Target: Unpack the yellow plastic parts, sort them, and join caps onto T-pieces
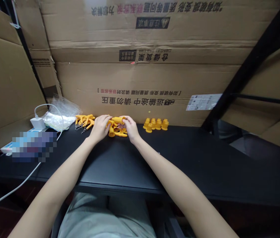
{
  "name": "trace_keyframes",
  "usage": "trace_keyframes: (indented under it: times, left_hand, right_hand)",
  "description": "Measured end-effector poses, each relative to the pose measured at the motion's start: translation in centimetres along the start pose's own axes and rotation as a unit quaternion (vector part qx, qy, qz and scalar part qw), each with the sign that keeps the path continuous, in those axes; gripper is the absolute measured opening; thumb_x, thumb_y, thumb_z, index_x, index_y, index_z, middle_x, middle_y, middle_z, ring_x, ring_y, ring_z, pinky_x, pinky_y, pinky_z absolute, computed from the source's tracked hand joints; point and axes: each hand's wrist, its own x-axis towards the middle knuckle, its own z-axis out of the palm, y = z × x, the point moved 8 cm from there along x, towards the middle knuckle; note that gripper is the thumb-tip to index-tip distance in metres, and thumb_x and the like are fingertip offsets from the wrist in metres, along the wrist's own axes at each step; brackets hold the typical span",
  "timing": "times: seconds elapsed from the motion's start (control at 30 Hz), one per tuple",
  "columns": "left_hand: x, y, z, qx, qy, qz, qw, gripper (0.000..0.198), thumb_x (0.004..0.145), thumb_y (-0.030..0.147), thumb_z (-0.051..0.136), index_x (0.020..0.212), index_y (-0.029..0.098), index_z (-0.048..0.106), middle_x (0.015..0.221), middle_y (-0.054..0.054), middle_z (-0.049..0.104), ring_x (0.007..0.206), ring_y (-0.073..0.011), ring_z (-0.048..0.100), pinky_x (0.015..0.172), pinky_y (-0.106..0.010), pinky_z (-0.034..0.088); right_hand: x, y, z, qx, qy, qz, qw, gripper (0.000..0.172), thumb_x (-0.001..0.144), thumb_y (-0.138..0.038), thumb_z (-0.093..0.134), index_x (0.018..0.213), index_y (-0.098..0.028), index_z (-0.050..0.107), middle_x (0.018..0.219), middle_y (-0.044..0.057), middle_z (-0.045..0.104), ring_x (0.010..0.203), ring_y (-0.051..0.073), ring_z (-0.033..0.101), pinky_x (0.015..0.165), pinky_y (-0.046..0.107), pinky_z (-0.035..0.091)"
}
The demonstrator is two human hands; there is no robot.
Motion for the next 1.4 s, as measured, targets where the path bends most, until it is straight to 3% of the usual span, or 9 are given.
trace_keyframes:
  times: [0.23, 0.4, 0.57, 0.67, 0.77, 0.9, 1.0, 1.2, 1.4]
  left_hand:
    - [-1.0, -4.2, 1.3, 0.049, -0.109, -0.117, 0.986, 0.038, 0.089, 0.018, 0.040, 0.125, 0.021, 0.052, 0.112, -0.009, 0.062, 0.103, -0.0237, 0.060, 0.090, -0.037, 0.047]
    - [-0.9, -3.7, 0.1, 0.108, -0.100, -0.152, 0.977, 0.043, 0.086, 0.014, 0.039, 0.128, 0.021, 0.049, 0.108, -0.010, 0.059, 0.092, -0.0228, 0.062, 0.075, -0.031, 0.050]
    - [-0.5, -2.9, -0.8, 0.114, -0.094, -0.171, 0.974, 0.043, 0.088, 0.015, 0.038, 0.130, 0.020, 0.046, 0.110, -0.012, 0.055, 0.087, -0.0236, 0.063, 0.070, -0.033, 0.050]
    - [-0.6, -2.8, -0.4, 0.108, -0.118, -0.182, 0.970, 0.041, 0.088, 0.018, 0.039, 0.129, 0.020, 0.046, 0.111, -0.012, 0.057, 0.089, -0.0255, 0.063, 0.073, -0.035, 0.050]
    - [-0.8, -2.7, 0.4, 0.106, -0.169, -0.201, 0.959, 0.038, 0.089, 0.024, 0.040, 0.126, 0.022, 0.047, 0.113, -0.011, 0.061, 0.096, -0.0271, 0.063, 0.079, -0.038, 0.049]
    - [-1.0, -2.2, 0.8, 0.113, -0.218, -0.224, 0.943, 0.035, 0.090, 0.030, 0.039, 0.123, 0.023, 0.048, 0.112, -0.010, 0.065, 0.100, -0.0278, 0.063, 0.082, -0.039, 0.048]
    - [-0.8, -1.6, 0.5, 0.120, -0.219, -0.225, 0.942, 0.035, 0.090, 0.030, 0.038, 0.122, 0.022, 0.048, 0.110, -0.011, 0.066, 0.099, -0.0276, 0.064, 0.081, -0.038, 0.048]
    - [-0.6, -0.8, 0.0, 0.138, -0.206, -0.214, 0.945, 0.035, 0.088, 0.025, 0.039, 0.121, 0.020, 0.048, 0.114, -0.011, 0.065, 0.100, -0.0285, 0.064, 0.079, -0.038, 0.048]
    - [-0.9, -1.2, 0.5, 0.146, -0.225, -0.230, 0.936, 0.035, 0.088, 0.028, 0.039, 0.120, 0.019, 0.050, 0.110, -0.013, 0.066, 0.097, -0.0293, 0.065, 0.078, -0.039, 0.049]
  right_hand:
    - [-0.1, 0.3, 0.9, -0.059, -0.064, 0.007, 0.996, 0.024, 0.076, -0.026, 0.044, 0.093, -0.022, 0.061, 0.079, 0.000, 0.067, 0.063, 0.016, 0.062, 0.067, 0.032, 0.050]
    - [-0.1, 1.4, 1.8, -0.083, -0.135, 0.031, 0.987, 0.030, 0.083, -0.046, 0.045, 0.087, -0.021, 0.061, 0.069, 0.000, 0.062, 0.053, 0.015, 0.057, 0.058, 0.030, 0.045]
    - [-0.4, 0.7, 1.9, -0.203, -0.159, -0.037, 0.965, 0.030, 0.085, -0.046, 0.052, 0.091, -0.018, 0.061, 0.072, 0.002, 0.063, 0.063, 0.016, 0.059, 0.065, 0.032, 0.047]
    - [-0.8, -1.1, 1.4, -0.366, -0.136, -0.125, 0.912, 0.028, 0.088, -0.037, 0.051, 0.104, -0.017, 0.061, 0.093, 0.008, 0.067, 0.082, 0.020, 0.061, 0.076, 0.035, 0.046]
    - [-1.6, -2.9, 1.4, -0.528, -0.109, -0.218, 0.814, 0.025, 0.088, -0.024, 0.052, 0.110, -0.015, 0.060, 0.110, 0.014, 0.065, 0.099, 0.025, 0.057, 0.086, 0.040, 0.040]
    - [-2.2, -4.2, 1.5, -0.623, -0.057, -0.297, 0.722, 0.027, 0.089, -0.009, 0.042, 0.108, -0.015, 0.060, 0.115, 0.015, 0.065, 0.103, 0.026, 0.055, 0.095, 0.044, 0.032]
    - [-2.4, -4.4, 1.6, -0.627, -0.038, -0.331, 0.704, 0.028, 0.089, -0.009, 0.039, 0.109, -0.015, 0.059, 0.115, 0.014, 0.065, 0.107, 0.025, 0.054, 0.100, 0.044, 0.028]
    - [-2.9, -3.7, 2.7, -0.625, -0.086, -0.322, 0.706, 0.027, 0.094, -0.029, 0.043, 0.113, -0.014, 0.057, 0.110, 0.014, 0.066, 0.102, 0.027, 0.056, 0.105, 0.052, 0.021]
    - [-2.5, -3.5, 2.3, -0.659, -0.065, -0.285, 0.693, 0.022, 0.089, -0.013, 0.043, 0.104, -0.016, 0.058, 0.103, 0.012, 0.067, 0.097, 0.025, 0.056, 0.105, 0.051, 0.020]
